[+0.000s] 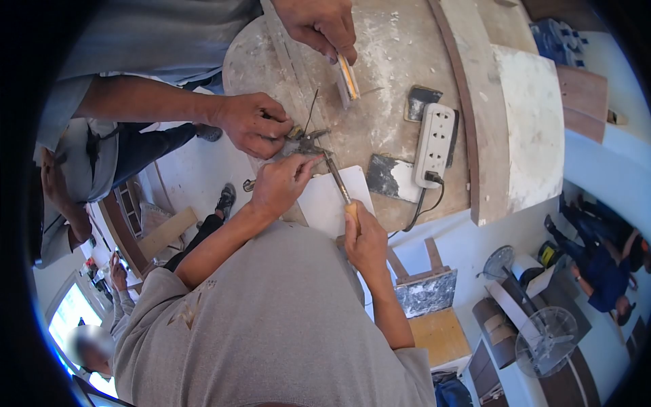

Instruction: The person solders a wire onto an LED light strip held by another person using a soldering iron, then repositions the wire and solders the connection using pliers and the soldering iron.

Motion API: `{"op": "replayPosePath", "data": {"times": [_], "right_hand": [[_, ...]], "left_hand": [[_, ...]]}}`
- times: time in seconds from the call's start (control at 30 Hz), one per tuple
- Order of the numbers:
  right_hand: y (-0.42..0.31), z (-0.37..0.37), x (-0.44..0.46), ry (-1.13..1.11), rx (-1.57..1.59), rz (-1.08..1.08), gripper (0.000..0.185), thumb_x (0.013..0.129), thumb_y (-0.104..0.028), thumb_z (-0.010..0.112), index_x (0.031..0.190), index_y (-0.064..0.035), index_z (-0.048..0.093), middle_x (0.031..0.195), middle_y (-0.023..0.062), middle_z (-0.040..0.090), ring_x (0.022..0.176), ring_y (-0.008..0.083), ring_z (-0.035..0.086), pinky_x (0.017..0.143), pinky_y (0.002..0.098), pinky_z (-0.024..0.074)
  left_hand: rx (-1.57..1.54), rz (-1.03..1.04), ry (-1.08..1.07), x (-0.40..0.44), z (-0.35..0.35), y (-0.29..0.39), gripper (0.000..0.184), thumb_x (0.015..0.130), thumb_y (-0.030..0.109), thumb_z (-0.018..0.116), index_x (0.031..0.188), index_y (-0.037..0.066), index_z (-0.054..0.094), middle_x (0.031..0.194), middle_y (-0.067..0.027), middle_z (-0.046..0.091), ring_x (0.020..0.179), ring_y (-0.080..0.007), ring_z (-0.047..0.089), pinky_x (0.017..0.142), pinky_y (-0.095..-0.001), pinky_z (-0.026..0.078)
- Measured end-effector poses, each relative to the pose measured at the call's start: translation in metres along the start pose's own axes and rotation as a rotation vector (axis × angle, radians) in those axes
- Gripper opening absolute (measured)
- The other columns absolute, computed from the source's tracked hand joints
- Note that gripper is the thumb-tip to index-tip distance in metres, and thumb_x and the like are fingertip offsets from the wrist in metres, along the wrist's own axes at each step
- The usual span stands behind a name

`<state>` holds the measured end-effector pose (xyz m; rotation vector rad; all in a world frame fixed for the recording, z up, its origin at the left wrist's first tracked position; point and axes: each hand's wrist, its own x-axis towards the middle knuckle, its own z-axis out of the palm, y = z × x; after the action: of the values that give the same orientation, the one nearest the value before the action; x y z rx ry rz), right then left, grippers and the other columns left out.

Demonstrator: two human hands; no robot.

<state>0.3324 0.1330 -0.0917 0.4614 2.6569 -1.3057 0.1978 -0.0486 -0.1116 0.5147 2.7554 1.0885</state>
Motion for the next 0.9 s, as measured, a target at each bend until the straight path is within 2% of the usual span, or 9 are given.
{"op": "replayPosePath", "data": {"times": [0.13,0.23,0.33,0.43,0.53,0.9], "right_hand": [[0.002,0.001,0.001,0.031,-0.011,-0.046,0.030,0.100,-0.014,0.062,0.123,0.0046,0.065,0.093,0.0271,0.070,0.079,0.0393,0.071,0.071,0.0413,0.0548],[0.001,-0.002,0.001,-0.012,0.006,0.014,0.029,0.102,-0.016,0.060,0.123,0.0027,0.065,0.081,0.0227,0.067,0.067,0.0312,0.067,0.065,0.0389,0.0521],[-0.010,-0.009,0.005,-0.099,0.100,0.167,0.029,0.102,-0.017,0.058,0.124,0.0014,0.064,0.086,0.0274,0.067,0.078,0.0460,0.067,0.069,0.0447,0.0529],[-0.010,-0.010,0.006,-0.107,0.114,0.150,0.028,0.103,-0.018,0.056,0.123,0.0005,0.064,0.083,0.0282,0.065,0.076,0.0458,0.066,0.067,0.0439,0.0517],[-0.011,-0.010,0.007,-0.104,0.125,0.152,0.028,0.104,-0.018,0.055,0.123,-0.0001,0.064,0.083,0.0287,0.064,0.076,0.0461,0.065,0.067,0.0432,0.0512],[-0.011,-0.012,0.006,-0.098,0.116,0.148,0.029,0.103,-0.016,0.057,0.125,0.0000,0.064,0.080,0.0254,0.063,0.068,0.0366,0.065,0.065,0.0393,0.0507]], "left_hand": [[0.023,0.005,0.000,0.000,-0.002,0.002,0.014,0.092,0.015,0.070,0.084,0.005,0.063,0.071,-0.0143,0.068,0.063,-0.0352,0.068,0.055,-0.0454,0.053],[0.014,0.014,0.012,0.000,-0.001,0.002,0.014,0.092,0.015,0.070,0.085,0.006,0.063,0.071,-0.0139,0.067,0.063,-0.0349,0.068,0.055,-0.0453,0.053],[0.016,0.010,0.003,0.000,-0.002,0.002,0.013,0.092,0.015,0.069,0.087,0.005,0.064,0.073,-0.0134,0.068,0.063,-0.0347,0.068,0.055,-0.0450,0.054],[0.010,0.029,0.036,0.001,-0.002,0.003,0.009,0.089,0.012,0.074,0.094,0.005,0.072,0.072,-0.0151,0.069,0.062,-0.0333,0.069,0.055,-0.0416,0.053],[0.001,0.022,0.036,0.001,-0.002,0.004,0.009,0.089,0.011,0.074,0.096,0.005,0.072,0.075,-0.0150,0.071,0.064,-0.0331,0.070,0.055,-0.0411,0.054],[-0.018,0.032,0.001,0.000,-0.001,0.001,0.011,0.091,0.011,0.073,0.097,0.002,0.074,0.083,-0.0164,0.073,0.070,-0.0339,0.071,0.060,-0.0417,0.055]]}}
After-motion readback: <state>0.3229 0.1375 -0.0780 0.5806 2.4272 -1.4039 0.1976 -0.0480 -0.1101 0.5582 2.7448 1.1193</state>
